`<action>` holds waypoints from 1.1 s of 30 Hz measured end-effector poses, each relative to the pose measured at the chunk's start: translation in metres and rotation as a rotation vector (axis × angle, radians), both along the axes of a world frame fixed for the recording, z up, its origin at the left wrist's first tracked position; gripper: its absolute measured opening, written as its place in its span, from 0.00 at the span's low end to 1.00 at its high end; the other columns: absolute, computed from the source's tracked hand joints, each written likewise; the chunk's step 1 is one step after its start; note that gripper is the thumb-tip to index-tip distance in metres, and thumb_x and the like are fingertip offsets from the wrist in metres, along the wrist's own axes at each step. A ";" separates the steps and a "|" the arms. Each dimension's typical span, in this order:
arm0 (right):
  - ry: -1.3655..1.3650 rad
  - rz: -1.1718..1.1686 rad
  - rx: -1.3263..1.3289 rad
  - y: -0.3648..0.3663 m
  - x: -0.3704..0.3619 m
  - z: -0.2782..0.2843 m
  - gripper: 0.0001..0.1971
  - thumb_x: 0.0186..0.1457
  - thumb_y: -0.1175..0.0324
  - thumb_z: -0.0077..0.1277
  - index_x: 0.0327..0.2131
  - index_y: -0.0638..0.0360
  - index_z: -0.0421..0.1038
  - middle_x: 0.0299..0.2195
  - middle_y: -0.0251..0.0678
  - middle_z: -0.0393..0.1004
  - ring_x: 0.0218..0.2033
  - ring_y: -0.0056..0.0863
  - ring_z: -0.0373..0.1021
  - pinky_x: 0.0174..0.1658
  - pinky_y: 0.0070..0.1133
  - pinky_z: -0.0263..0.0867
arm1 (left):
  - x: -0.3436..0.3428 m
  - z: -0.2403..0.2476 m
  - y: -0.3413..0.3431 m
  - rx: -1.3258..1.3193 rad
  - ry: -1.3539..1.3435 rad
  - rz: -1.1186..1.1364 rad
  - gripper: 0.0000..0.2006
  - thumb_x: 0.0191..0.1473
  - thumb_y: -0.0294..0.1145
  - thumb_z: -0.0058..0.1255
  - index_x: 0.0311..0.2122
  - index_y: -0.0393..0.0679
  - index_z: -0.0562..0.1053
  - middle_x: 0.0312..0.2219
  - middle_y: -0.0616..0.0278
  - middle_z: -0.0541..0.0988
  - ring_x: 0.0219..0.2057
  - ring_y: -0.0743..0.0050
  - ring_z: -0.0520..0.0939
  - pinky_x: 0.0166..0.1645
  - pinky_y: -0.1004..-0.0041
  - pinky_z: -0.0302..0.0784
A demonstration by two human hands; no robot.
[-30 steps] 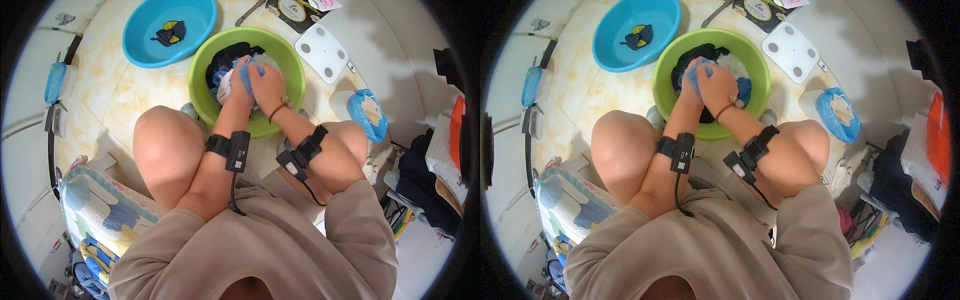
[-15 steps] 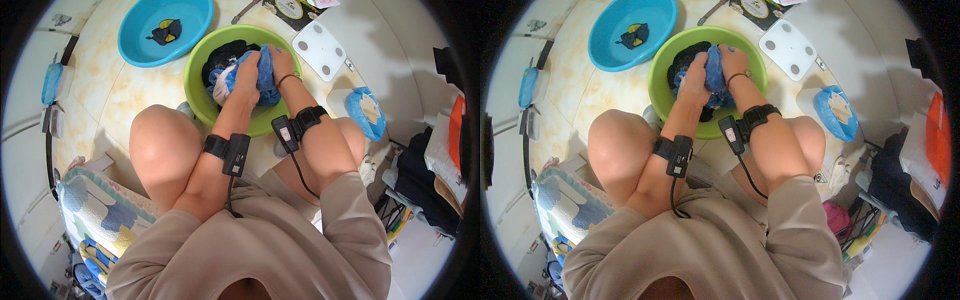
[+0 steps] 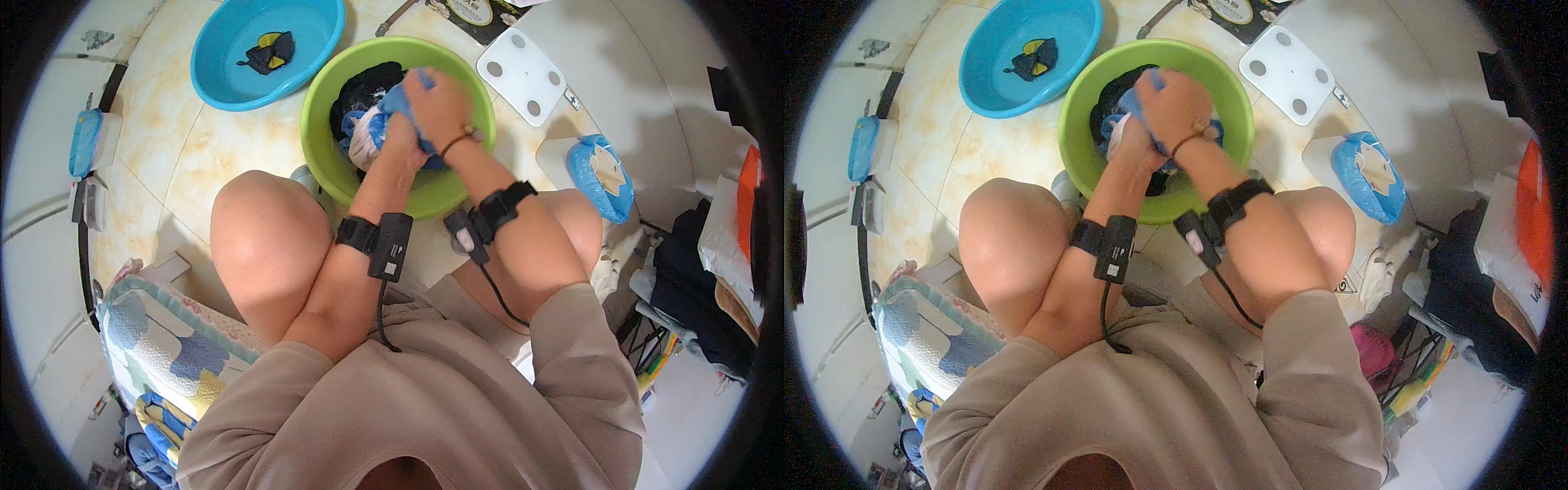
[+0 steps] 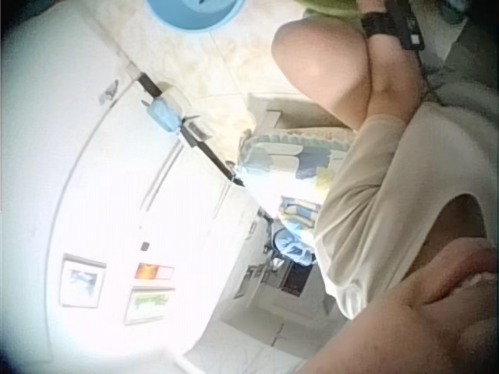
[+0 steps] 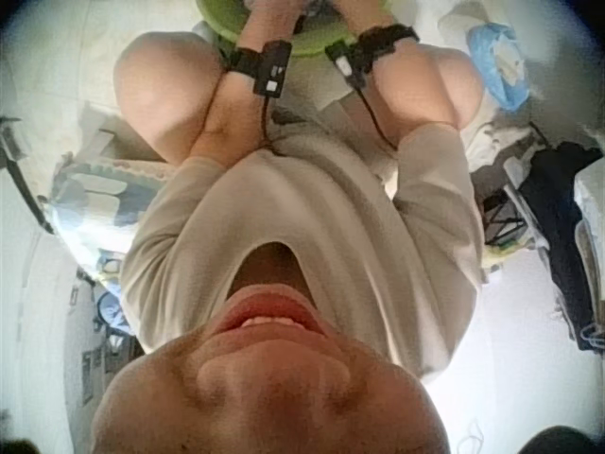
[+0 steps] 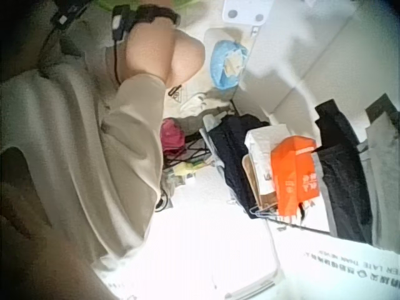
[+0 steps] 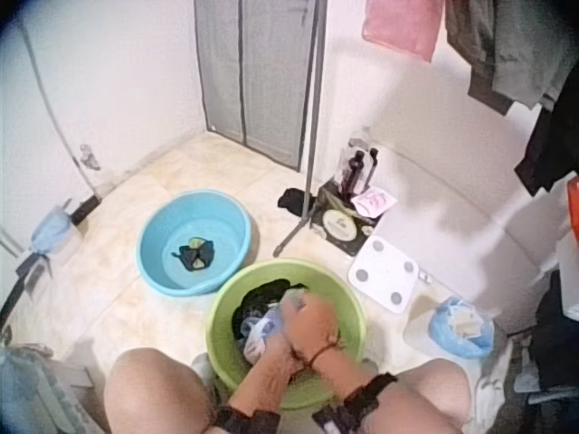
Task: The person washes a blue cloth and other garments in a green basin containing soapy water by rubbing and squeezing them with their hands.
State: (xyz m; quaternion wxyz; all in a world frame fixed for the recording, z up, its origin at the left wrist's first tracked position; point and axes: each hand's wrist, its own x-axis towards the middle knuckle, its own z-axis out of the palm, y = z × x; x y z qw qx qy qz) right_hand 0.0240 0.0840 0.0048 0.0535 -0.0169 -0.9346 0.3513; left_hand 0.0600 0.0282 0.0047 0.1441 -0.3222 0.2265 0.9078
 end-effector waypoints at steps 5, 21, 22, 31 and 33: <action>-0.343 -0.188 -0.243 0.039 -0.022 -0.041 0.19 0.48 0.56 0.42 0.28 0.63 0.72 0.29 0.53 0.71 0.32 0.51 0.67 0.36 0.35 0.63 | -0.021 -0.019 0.004 -0.058 0.031 -0.051 0.11 0.53 0.37 0.41 0.35 0.41 0.69 0.31 0.64 0.75 0.31 0.71 0.75 0.38 0.66 0.73; 0.129 0.236 0.025 0.001 0.021 0.042 0.13 0.45 0.57 0.49 0.22 0.58 0.71 0.23 0.42 0.71 0.28 0.42 0.67 0.31 0.32 0.63 | -0.009 -0.026 -0.002 0.124 0.152 -0.035 0.13 0.50 0.44 0.48 0.26 0.44 0.69 0.20 0.65 0.71 0.22 0.72 0.72 0.29 0.75 0.69; 0.237 0.253 0.072 0.003 0.014 0.040 0.13 0.44 0.58 0.49 0.21 0.58 0.71 0.22 0.41 0.70 0.27 0.41 0.67 0.30 0.32 0.63 | -0.011 -0.021 -0.002 0.048 0.110 -0.042 0.13 0.50 0.44 0.48 0.26 0.44 0.68 0.20 0.65 0.71 0.22 0.72 0.71 0.29 0.75 0.69; 0.188 0.557 -0.074 -0.002 0.057 0.034 0.07 0.43 0.65 0.50 0.21 0.58 0.71 0.21 0.39 0.69 0.26 0.39 0.68 0.39 0.26 0.64 | -0.014 -0.055 -0.021 0.749 0.066 -0.098 0.20 0.50 0.53 0.45 0.24 0.43 0.66 0.19 0.63 0.70 0.21 0.69 0.71 0.31 0.72 0.69; 0.287 0.527 -0.189 -0.012 0.052 0.033 0.07 0.44 0.65 0.49 0.20 0.58 0.71 0.20 0.40 0.70 0.24 0.40 0.68 0.38 0.28 0.65 | -0.017 -0.072 -0.042 0.651 0.150 -0.155 0.22 0.52 0.57 0.41 0.26 0.46 0.66 0.22 0.61 0.70 0.22 0.70 0.70 0.31 0.70 0.69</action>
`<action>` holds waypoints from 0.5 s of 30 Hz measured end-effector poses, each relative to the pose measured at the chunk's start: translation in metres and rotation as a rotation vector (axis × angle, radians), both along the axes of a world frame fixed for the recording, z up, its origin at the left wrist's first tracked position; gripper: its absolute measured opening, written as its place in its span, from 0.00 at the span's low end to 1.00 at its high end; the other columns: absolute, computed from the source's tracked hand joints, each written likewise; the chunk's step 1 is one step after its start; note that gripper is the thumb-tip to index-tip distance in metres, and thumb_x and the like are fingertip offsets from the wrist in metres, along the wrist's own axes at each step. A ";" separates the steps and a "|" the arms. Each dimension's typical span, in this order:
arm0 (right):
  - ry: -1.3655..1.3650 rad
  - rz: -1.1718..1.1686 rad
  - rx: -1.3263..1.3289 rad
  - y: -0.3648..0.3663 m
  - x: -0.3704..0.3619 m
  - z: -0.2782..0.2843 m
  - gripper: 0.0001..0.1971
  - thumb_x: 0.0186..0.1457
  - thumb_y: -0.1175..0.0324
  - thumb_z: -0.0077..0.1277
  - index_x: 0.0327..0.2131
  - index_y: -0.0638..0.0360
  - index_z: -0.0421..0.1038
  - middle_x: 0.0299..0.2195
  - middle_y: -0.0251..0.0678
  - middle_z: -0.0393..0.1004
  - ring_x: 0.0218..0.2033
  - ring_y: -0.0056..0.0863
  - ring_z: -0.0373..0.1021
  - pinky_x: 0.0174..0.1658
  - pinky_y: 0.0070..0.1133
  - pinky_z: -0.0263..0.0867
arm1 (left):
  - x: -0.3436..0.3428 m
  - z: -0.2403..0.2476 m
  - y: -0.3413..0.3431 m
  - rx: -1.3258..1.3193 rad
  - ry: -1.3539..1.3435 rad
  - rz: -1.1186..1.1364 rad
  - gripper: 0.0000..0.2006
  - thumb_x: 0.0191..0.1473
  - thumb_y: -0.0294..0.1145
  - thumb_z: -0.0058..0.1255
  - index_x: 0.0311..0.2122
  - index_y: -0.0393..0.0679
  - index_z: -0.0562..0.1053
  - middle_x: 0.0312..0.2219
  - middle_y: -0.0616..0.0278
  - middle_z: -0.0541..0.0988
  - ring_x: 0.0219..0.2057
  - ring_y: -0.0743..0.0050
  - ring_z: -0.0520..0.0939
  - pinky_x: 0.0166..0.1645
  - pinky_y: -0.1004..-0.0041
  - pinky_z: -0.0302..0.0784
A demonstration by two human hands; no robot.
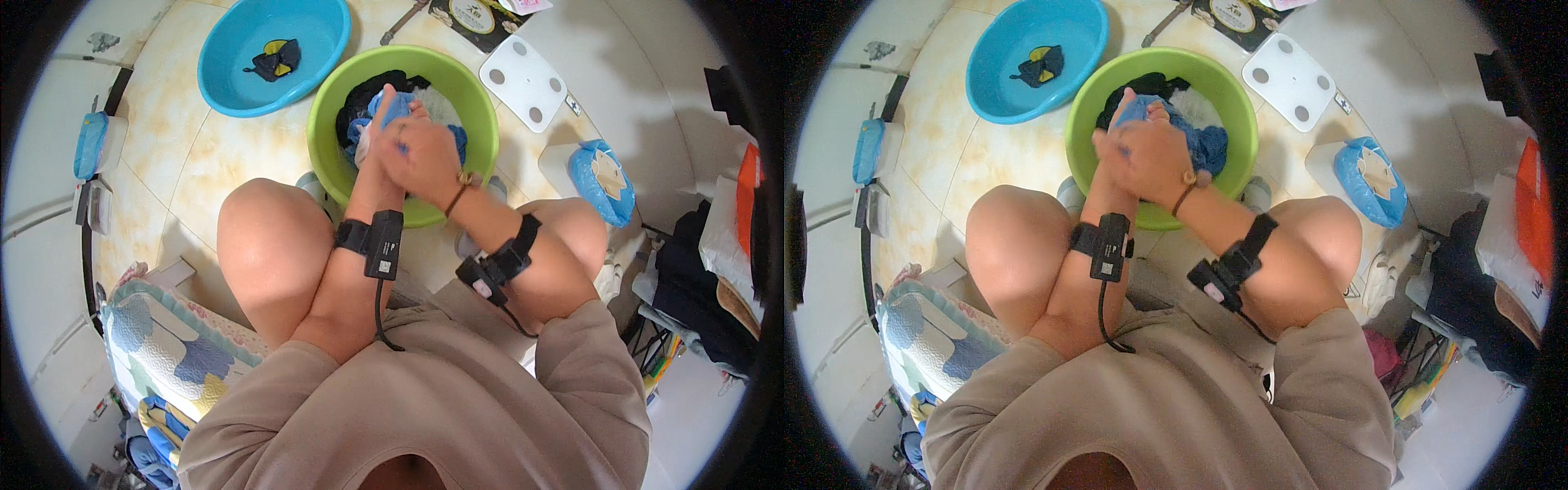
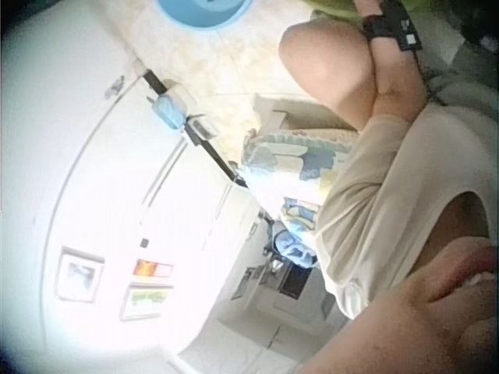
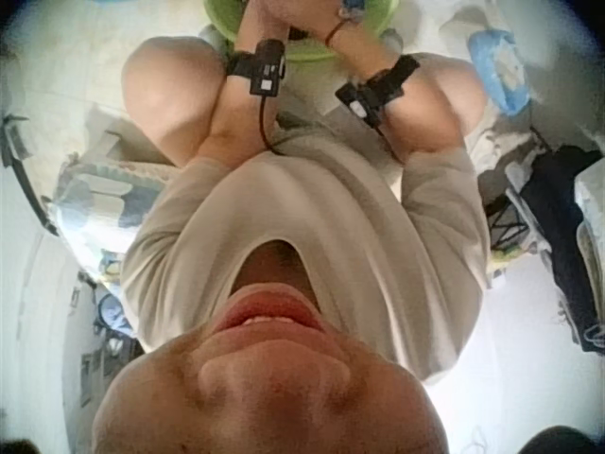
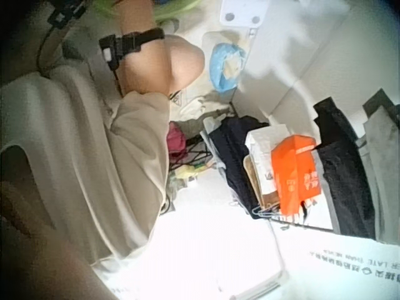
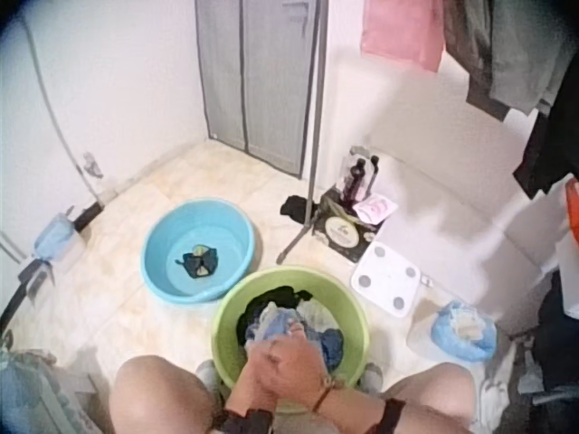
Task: The person washes a blue cloth and other garments in a green basin containing soapy water by rubbing and squeezing them with their hands.
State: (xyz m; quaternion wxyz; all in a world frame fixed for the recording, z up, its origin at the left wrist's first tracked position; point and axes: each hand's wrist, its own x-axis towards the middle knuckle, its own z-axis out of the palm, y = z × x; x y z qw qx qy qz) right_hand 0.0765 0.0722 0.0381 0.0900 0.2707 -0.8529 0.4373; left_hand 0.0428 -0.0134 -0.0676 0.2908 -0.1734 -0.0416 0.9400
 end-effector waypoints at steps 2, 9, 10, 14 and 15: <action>-0.104 -0.072 0.032 -0.012 -0.010 0.000 0.11 0.47 0.63 0.47 0.19 0.59 0.71 0.20 0.43 0.71 0.24 0.43 0.68 0.36 0.30 0.65 | -0.007 -0.036 -0.011 -0.030 0.422 0.132 0.20 0.53 0.54 0.40 0.30 0.46 0.68 0.27 0.59 0.72 0.27 0.70 0.72 0.34 0.69 0.70; -0.356 -0.570 0.182 0.038 -0.061 -0.039 0.19 0.51 0.56 0.38 0.21 0.60 0.72 0.23 0.48 0.70 0.25 0.48 0.68 0.31 0.38 0.63 | -0.002 0.035 0.050 -0.775 -0.066 0.118 0.18 0.50 0.43 0.46 0.41 0.40 0.69 0.35 0.60 0.74 0.35 0.68 0.75 0.40 0.70 0.71; -0.323 -0.589 0.128 0.031 -0.056 -0.037 0.19 0.51 0.56 0.38 0.21 0.60 0.72 0.23 0.49 0.71 0.26 0.48 0.68 0.31 0.38 0.63 | -0.002 0.036 0.046 -0.795 -0.077 0.146 0.17 0.50 0.42 0.46 0.39 0.40 0.70 0.34 0.61 0.75 0.34 0.68 0.75 0.40 0.70 0.71; -0.330 -0.397 0.170 0.001 -0.008 -0.020 0.16 0.50 0.59 0.41 0.21 0.59 0.72 0.22 0.47 0.71 0.25 0.47 0.68 0.30 0.37 0.64 | -0.002 0.008 0.010 -0.308 0.086 0.076 0.14 0.53 0.46 0.43 0.32 0.45 0.69 0.29 0.61 0.73 0.29 0.66 0.73 0.38 0.69 0.70; -0.330 -0.401 0.173 0.000 0.000 -0.018 0.16 0.50 0.59 0.41 0.21 0.59 0.72 0.22 0.47 0.71 0.25 0.47 0.68 0.30 0.37 0.64 | -0.006 0.004 0.002 -0.139 0.150 -0.025 0.14 0.53 0.46 0.42 0.30 0.44 0.67 0.30 0.59 0.73 0.28 0.64 0.73 0.38 0.68 0.70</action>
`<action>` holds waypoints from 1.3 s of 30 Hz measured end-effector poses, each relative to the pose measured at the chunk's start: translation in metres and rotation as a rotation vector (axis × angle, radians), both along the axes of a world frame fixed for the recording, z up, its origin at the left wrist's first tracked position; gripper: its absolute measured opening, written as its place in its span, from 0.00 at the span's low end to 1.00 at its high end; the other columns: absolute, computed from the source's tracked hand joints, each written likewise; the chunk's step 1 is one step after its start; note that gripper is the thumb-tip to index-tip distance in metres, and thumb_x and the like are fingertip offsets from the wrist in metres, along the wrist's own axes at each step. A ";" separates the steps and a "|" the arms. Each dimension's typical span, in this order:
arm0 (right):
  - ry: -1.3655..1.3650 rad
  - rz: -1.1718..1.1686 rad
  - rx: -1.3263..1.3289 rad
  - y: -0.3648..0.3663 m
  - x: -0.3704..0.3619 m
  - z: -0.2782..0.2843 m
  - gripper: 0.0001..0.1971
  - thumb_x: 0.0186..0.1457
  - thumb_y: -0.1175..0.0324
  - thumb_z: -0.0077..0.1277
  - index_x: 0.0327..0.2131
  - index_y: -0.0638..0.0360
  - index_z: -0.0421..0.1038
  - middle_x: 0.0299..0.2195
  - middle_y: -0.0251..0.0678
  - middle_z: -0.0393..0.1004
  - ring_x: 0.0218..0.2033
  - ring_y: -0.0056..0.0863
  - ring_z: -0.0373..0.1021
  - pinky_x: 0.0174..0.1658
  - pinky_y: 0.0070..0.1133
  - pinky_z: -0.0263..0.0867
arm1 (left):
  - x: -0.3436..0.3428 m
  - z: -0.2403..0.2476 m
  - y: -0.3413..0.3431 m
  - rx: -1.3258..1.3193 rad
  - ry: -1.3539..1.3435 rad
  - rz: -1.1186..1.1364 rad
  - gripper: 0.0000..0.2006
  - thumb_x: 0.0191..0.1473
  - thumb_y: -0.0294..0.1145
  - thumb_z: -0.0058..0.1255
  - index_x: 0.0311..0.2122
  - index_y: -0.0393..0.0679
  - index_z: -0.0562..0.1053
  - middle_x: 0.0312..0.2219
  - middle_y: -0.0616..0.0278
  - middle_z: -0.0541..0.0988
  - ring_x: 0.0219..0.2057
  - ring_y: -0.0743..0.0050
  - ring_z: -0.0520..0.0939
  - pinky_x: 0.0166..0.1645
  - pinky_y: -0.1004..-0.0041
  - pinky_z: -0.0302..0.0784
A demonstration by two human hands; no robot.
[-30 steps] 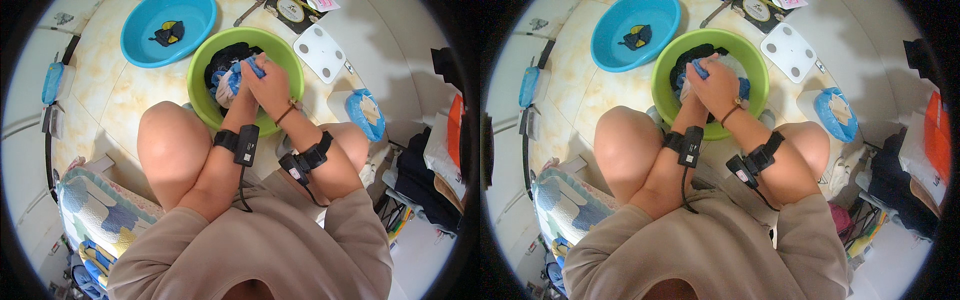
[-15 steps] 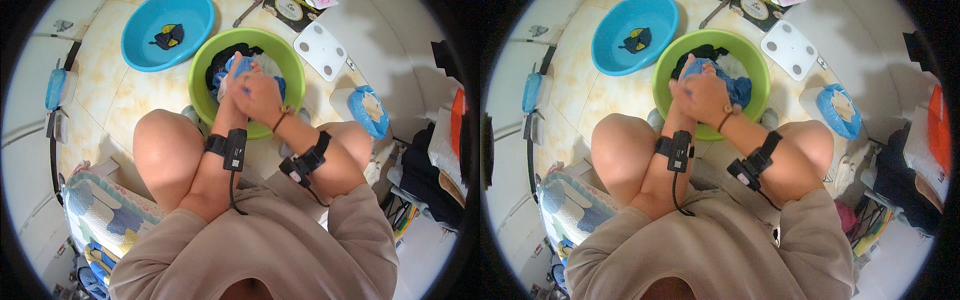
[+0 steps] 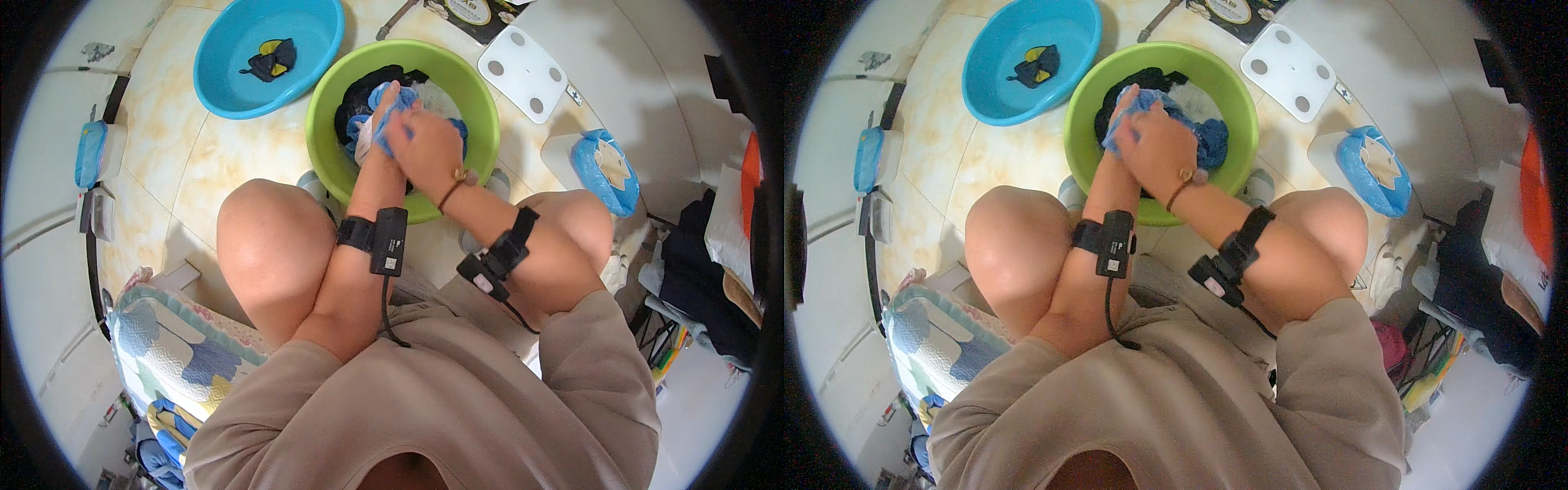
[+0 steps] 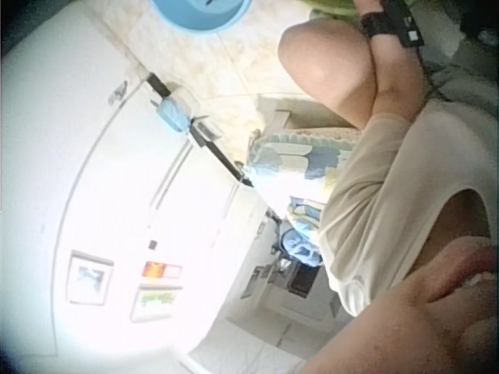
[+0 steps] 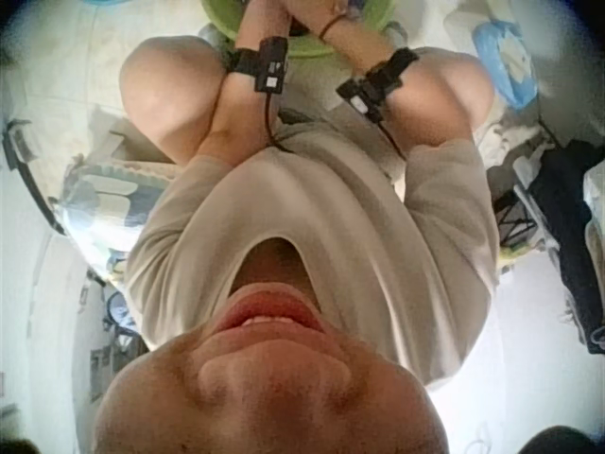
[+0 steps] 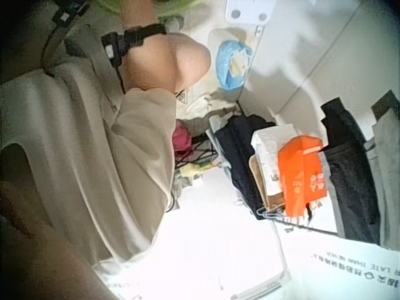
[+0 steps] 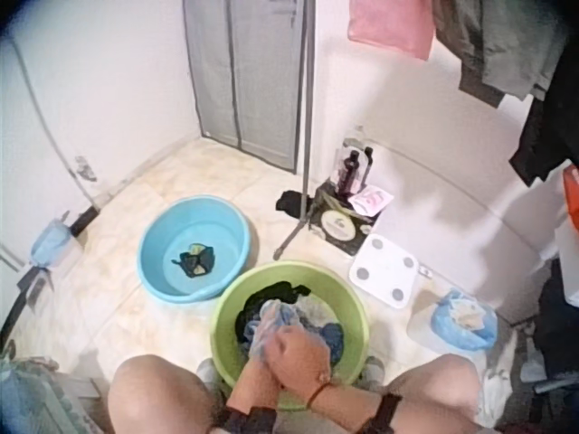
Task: The person washes a blue cloth and other garments in a green basin containing soapy water by rubbing and squeezing them with their hands.
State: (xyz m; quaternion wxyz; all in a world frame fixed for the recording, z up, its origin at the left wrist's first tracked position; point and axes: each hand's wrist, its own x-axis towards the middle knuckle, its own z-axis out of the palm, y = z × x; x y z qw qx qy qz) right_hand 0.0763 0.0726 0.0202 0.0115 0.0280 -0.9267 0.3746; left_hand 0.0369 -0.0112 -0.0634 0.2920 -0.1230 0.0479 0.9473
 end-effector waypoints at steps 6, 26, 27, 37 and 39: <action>0.169 -0.068 0.015 0.012 -0.035 -0.017 0.15 0.49 0.59 0.43 0.22 0.61 0.72 0.24 0.44 0.72 0.26 0.47 0.68 0.32 0.36 0.64 | 0.020 -0.002 0.039 -0.305 0.035 0.189 0.15 0.53 0.45 0.42 0.34 0.43 0.68 0.29 0.60 0.73 0.30 0.68 0.74 0.36 0.69 0.69; -0.196 -0.193 -0.320 0.035 -0.051 -0.055 0.13 0.37 0.59 0.58 0.24 0.58 0.72 0.23 0.41 0.73 0.26 0.33 0.71 0.31 0.25 0.65 | 0.008 -0.006 0.042 -0.302 -0.325 0.266 0.36 0.52 0.63 0.19 0.51 0.41 0.60 0.50 0.51 0.64 0.51 0.56 0.64 0.55 0.60 0.58; -0.202 -0.197 -0.306 0.037 -0.045 -0.054 0.13 0.37 0.59 0.58 0.24 0.58 0.72 0.23 0.41 0.73 0.26 0.33 0.71 0.31 0.25 0.65 | 0.008 -0.006 0.044 -0.234 -0.476 0.353 0.36 0.52 0.63 0.18 0.49 0.41 0.63 0.49 0.53 0.66 0.51 0.58 0.65 0.55 0.62 0.58; -0.260 0.268 -0.140 0.017 -0.014 0.003 0.17 0.40 0.61 0.56 0.34 0.59 0.69 0.30 0.43 0.73 0.31 0.33 0.70 0.36 0.24 0.66 | 0.010 -0.034 0.010 -0.164 -0.067 0.282 0.18 0.53 0.53 0.41 0.29 0.47 0.68 0.25 0.63 0.71 0.27 0.71 0.74 0.34 0.73 0.72; -0.239 0.211 -0.037 0.013 -0.025 -0.007 0.18 0.41 0.57 0.54 0.35 0.56 0.70 0.31 0.44 0.73 0.33 0.38 0.70 0.37 0.28 0.66 | 0.007 -0.040 0.002 -0.101 0.058 0.214 0.20 0.53 0.54 0.41 0.33 0.45 0.69 0.29 0.61 0.73 0.31 0.70 0.75 0.37 0.73 0.72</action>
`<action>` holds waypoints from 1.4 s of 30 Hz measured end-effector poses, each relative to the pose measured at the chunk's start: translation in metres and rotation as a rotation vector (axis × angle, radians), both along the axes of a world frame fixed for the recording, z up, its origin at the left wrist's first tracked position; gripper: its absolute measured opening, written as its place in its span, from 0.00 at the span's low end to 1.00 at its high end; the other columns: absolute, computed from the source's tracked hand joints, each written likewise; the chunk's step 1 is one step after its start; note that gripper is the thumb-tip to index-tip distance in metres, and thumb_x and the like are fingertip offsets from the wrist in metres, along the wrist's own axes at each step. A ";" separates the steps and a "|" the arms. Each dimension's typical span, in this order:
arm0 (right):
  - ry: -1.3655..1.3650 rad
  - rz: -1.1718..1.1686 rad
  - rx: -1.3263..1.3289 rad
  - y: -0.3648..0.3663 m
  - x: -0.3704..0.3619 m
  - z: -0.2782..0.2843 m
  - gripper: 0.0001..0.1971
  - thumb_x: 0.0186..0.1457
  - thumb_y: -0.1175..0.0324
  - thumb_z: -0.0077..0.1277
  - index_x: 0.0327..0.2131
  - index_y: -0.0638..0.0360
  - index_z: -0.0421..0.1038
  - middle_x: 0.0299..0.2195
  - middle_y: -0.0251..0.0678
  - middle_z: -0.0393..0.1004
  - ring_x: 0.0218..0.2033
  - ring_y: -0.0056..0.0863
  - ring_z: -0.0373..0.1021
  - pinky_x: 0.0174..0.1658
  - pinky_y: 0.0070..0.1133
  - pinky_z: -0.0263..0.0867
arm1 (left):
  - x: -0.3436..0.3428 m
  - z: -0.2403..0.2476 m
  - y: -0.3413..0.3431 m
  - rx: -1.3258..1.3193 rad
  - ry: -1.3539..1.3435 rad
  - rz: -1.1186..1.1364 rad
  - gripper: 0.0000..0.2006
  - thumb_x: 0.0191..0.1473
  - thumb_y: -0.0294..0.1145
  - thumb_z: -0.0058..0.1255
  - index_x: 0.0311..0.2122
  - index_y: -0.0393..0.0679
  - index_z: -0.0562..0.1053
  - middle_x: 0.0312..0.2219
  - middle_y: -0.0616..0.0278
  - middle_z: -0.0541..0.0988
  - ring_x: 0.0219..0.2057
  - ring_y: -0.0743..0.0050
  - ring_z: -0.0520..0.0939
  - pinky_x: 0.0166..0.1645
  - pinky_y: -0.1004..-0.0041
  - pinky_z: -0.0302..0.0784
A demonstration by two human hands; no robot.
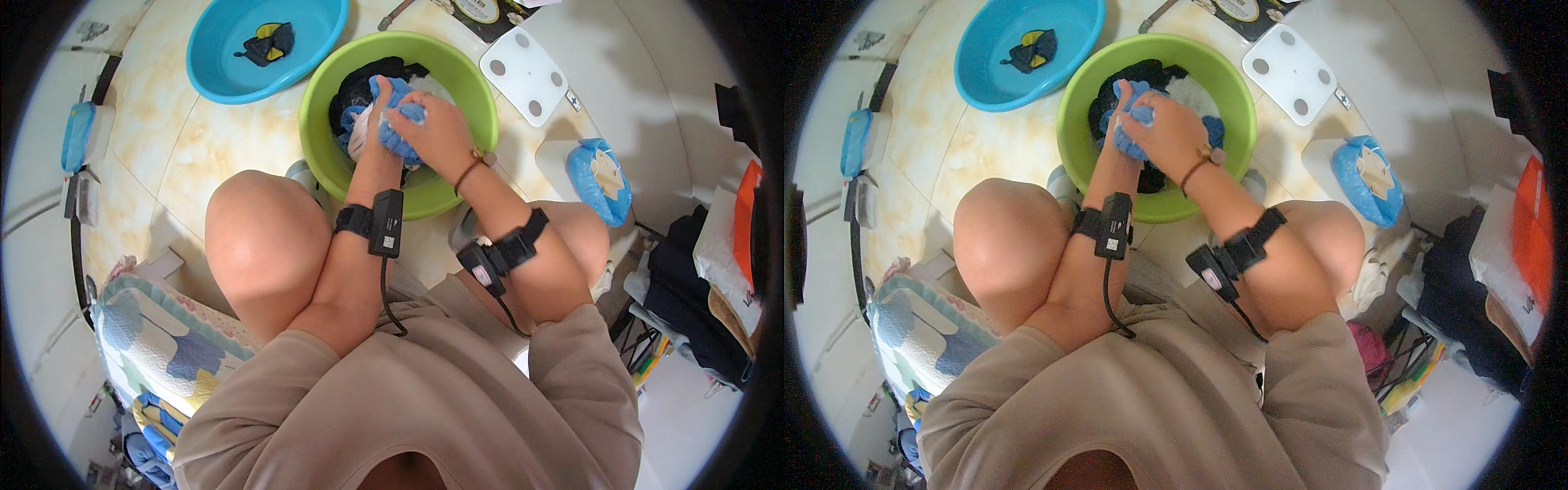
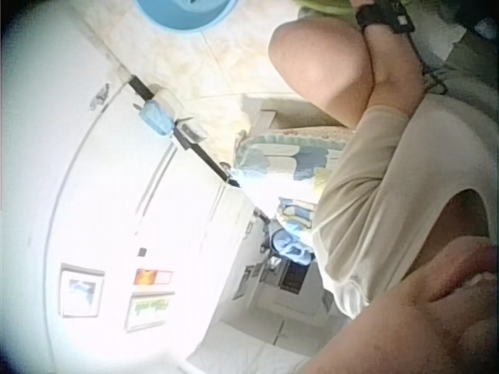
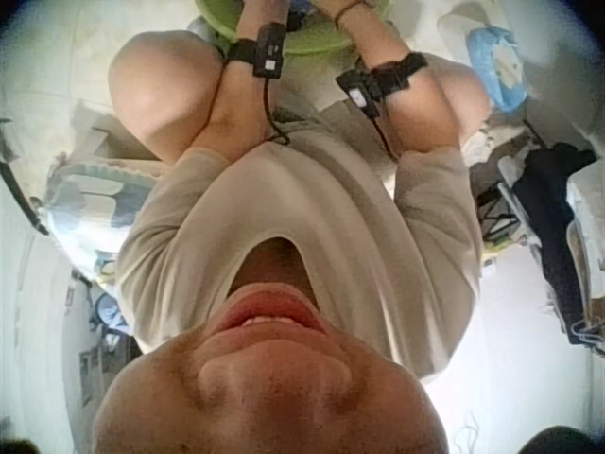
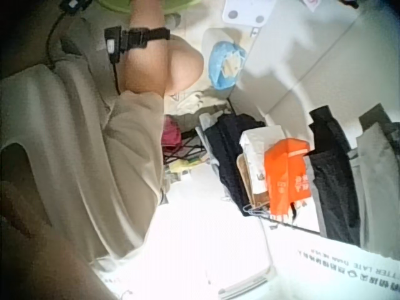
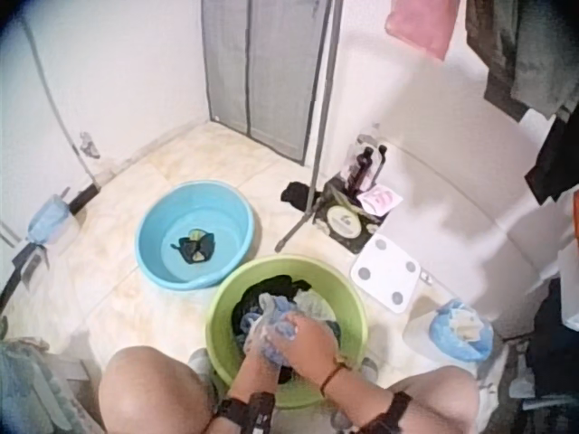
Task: The person washes a blue cloth and other garments in a green basin containing soapy water by rubbing and squeezing them with their hands.
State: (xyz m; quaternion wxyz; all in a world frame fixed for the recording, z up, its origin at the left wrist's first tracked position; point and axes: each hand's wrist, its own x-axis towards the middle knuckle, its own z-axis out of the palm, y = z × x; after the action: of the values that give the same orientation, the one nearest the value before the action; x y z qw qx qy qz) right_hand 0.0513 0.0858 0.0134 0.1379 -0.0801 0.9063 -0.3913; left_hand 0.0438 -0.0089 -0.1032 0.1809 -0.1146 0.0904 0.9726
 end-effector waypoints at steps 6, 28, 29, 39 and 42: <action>0.097 -0.250 0.204 0.033 -0.053 -0.058 0.21 0.47 0.49 0.47 0.38 0.54 0.71 0.33 0.46 0.73 0.35 0.45 0.69 0.38 0.33 0.65 | -0.001 0.044 0.042 -0.352 -0.307 0.094 0.19 0.55 0.48 0.40 0.41 0.42 0.69 0.36 0.57 0.74 0.37 0.64 0.75 0.43 0.66 0.71; -0.225 -0.414 -0.363 0.021 -0.046 -0.047 0.43 0.42 0.33 0.40 0.44 0.71 0.65 0.43 0.61 0.65 0.47 0.51 0.60 0.51 0.34 0.53 | -0.008 0.038 0.029 -0.146 -0.365 0.112 0.17 0.57 0.41 0.35 0.44 0.40 0.66 0.41 0.54 0.72 0.40 0.58 0.74 0.46 0.59 0.69; -0.158 -0.399 -0.092 0.019 -0.042 -0.060 0.42 0.38 0.36 0.47 0.47 0.67 0.63 0.46 0.59 0.61 0.47 0.54 0.58 0.51 0.35 0.54 | -0.007 0.031 0.033 -0.106 -0.300 0.120 0.18 0.57 0.44 0.33 0.42 0.40 0.66 0.40 0.55 0.72 0.39 0.59 0.74 0.46 0.60 0.70; 0.216 -0.220 -0.084 -0.001 -0.005 -0.048 0.23 0.40 0.56 0.56 0.41 0.56 0.69 0.38 0.46 0.67 0.41 0.42 0.64 0.47 0.30 0.59 | 0.011 0.042 0.037 -0.114 -0.286 0.198 0.29 0.55 0.59 0.23 0.43 0.42 0.66 0.41 0.56 0.71 0.42 0.59 0.72 0.48 0.62 0.68; 0.256 -0.124 -0.054 0.000 -0.007 -0.043 0.19 0.42 0.61 0.55 0.39 0.58 0.71 0.40 0.44 0.69 0.43 0.38 0.64 0.49 0.27 0.58 | 0.004 0.042 0.036 -0.086 -0.354 0.208 0.30 0.55 0.60 0.23 0.43 0.42 0.65 0.41 0.56 0.71 0.42 0.59 0.72 0.47 0.61 0.68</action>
State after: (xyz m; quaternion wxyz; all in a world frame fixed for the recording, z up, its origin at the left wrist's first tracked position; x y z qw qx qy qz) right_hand 0.0443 0.0863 -0.0294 -0.0053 -0.0769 0.9089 -0.4098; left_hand 0.0481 0.0266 -0.0616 0.0876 -0.3000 0.0861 0.9460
